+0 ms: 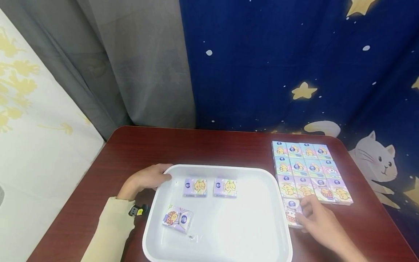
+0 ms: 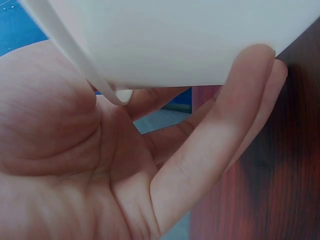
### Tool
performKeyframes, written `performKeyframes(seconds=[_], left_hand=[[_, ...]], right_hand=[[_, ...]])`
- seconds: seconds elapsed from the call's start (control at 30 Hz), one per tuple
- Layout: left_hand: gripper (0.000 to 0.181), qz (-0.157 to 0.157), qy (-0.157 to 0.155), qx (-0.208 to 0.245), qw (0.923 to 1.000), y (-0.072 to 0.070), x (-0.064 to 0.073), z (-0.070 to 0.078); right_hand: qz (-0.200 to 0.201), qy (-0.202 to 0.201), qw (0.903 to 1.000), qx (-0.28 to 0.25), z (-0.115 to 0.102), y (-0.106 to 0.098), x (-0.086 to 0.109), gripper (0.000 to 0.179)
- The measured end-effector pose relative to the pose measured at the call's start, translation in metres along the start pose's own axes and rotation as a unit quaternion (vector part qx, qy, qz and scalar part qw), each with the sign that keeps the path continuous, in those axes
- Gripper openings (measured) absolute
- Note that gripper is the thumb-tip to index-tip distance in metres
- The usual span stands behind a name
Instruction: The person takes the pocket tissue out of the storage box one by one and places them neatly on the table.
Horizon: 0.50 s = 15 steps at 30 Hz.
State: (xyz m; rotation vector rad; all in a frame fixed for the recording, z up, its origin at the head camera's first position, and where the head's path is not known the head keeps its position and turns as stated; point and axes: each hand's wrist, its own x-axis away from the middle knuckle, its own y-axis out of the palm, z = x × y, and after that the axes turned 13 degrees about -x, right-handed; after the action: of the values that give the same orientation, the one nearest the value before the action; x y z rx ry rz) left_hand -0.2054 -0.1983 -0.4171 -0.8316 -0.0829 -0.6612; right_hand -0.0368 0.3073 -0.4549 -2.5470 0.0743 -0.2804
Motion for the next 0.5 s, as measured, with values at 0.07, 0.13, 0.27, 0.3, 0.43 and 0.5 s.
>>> performKeyframes(seconds=[0.07, 0.13, 0.27, 0.3, 0.43, 0.5], left_hand=[[0.04, 0.0, 0.002, 0.002, 1.0, 0.0, 0.0, 0.0], [0.04, -0.001, 0.004, 0.003, 1.0, 0.0, 0.0, 0.0], [0.04, -0.002, 0.006, 0.005, 1.0, -0.001, 0.0, 0.0], [0.04, -0.002, 0.006, 0.005, 1.0, -0.001, 0.0, 0.0], [0.039, -0.001, 0.008, 0.005, 1.0, -0.001, 0.0, 0.0], [0.039, -0.001, 0.009, 0.005, 0.9999, 0.0, 0.0, 0.0]], right_hand=[[0.001, 0.0, 1.0, 0.003, 0.0, -0.001, -0.001, 0.037], [0.005, -0.008, 0.9998, 0.017, -0.001, -0.001, -0.002, 0.037], [0.018, -0.046, 0.997, 0.06, -0.005, -0.004, -0.005, 0.034], [0.021, -0.055, 0.9958, 0.07, -0.007, -0.005, -0.006, 0.033], [0.026, -0.073, 0.9943, 0.073, -0.022, -0.008, -0.011, 0.026], [0.024, -0.076, 0.9946, 0.065, -0.031, -0.009, -0.013, 0.023]])
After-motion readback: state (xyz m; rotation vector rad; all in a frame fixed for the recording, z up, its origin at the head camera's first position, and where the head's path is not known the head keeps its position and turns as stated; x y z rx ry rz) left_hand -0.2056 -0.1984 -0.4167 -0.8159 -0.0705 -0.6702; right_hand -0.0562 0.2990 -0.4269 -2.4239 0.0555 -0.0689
